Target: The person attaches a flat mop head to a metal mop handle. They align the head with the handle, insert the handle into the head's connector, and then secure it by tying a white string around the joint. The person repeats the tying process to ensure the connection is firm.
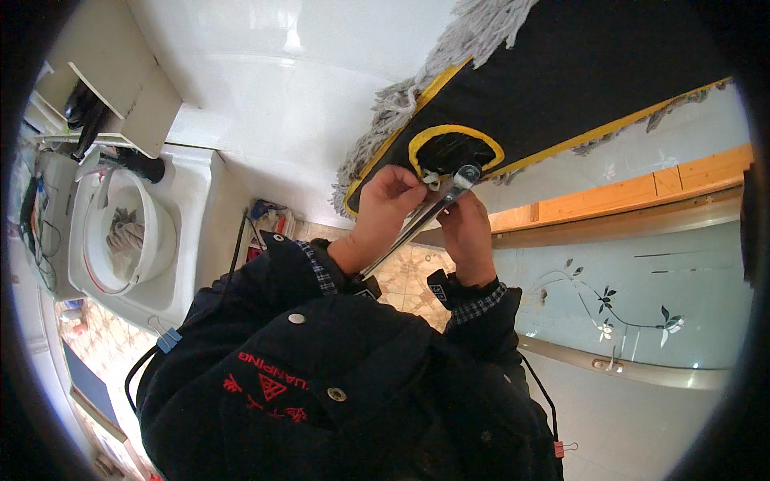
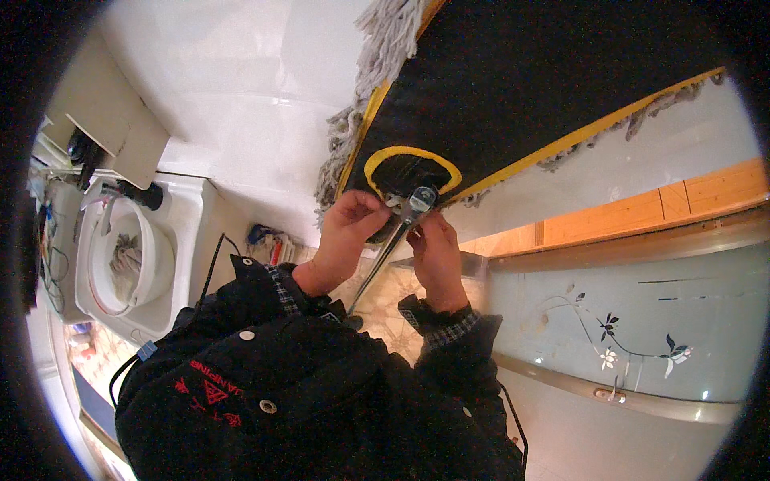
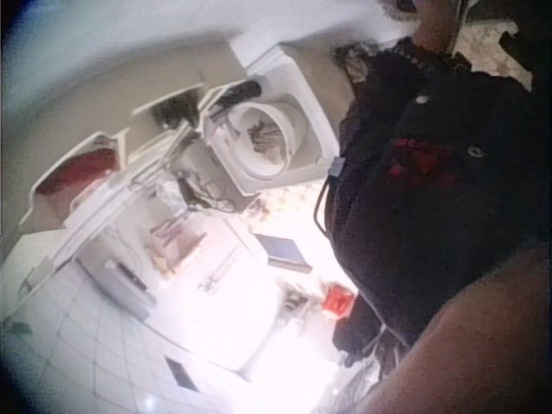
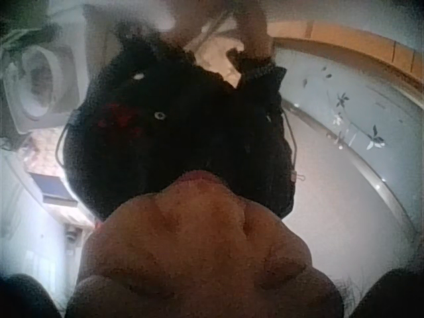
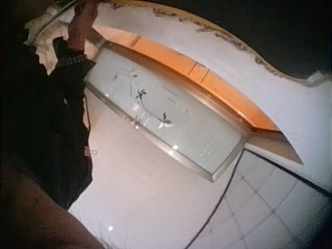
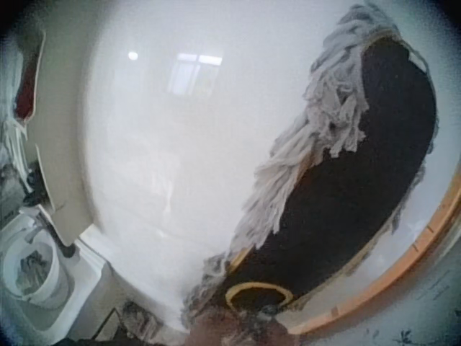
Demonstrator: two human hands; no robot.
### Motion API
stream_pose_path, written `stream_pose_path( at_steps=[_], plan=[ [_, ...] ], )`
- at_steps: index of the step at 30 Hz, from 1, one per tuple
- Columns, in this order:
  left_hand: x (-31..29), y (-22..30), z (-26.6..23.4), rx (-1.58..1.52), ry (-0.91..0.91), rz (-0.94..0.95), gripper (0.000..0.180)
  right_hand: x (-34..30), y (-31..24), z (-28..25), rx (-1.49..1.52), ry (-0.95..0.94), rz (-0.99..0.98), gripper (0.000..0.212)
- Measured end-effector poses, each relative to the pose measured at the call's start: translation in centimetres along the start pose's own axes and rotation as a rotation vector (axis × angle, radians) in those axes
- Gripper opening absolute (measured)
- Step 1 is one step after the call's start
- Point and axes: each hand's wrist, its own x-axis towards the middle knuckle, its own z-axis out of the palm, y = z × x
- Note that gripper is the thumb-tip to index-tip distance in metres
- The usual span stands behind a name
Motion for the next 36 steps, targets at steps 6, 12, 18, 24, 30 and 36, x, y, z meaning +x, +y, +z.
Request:
stream_pose_path(
  at_steps=[6,12,18,24,30,36],
  plan=[
    [1.4,0.2,-1.1,0.846,-0.029,0.800,0.022,0.4,0.5,-0.4,0.051,-0.043,-0.002,0.021],
    [2.4,0.8,-1.1,1.030,-0.055,0.905,0.022,2.1,1.3,-2.4,0.000,-0.195,0.073,0.034],
    [2.9,0.7,-1.0,1.082,-0.067,0.977,0.020,2.8,0.4,-2.7,-0.006,-0.185,0.138,0.035],
    [3.1,1.1,-1.3,1.101,-0.183,1.061,0.022,2.3,0.5,-1.4,0.041,-0.188,0.086,0.025],
    [2.5,1.2,-1.9,1.058,-0.308,1.118,0.026,-0.6,3.5,-0.5,0.049,-0.189,-0.107,0.023],
    [2.7,0.6,-2.0,1.051,-0.425,0.959,0.021,-0.7,5.2,-2.1,-0.339,-0.186,-0.147,0.024]
  ],
)
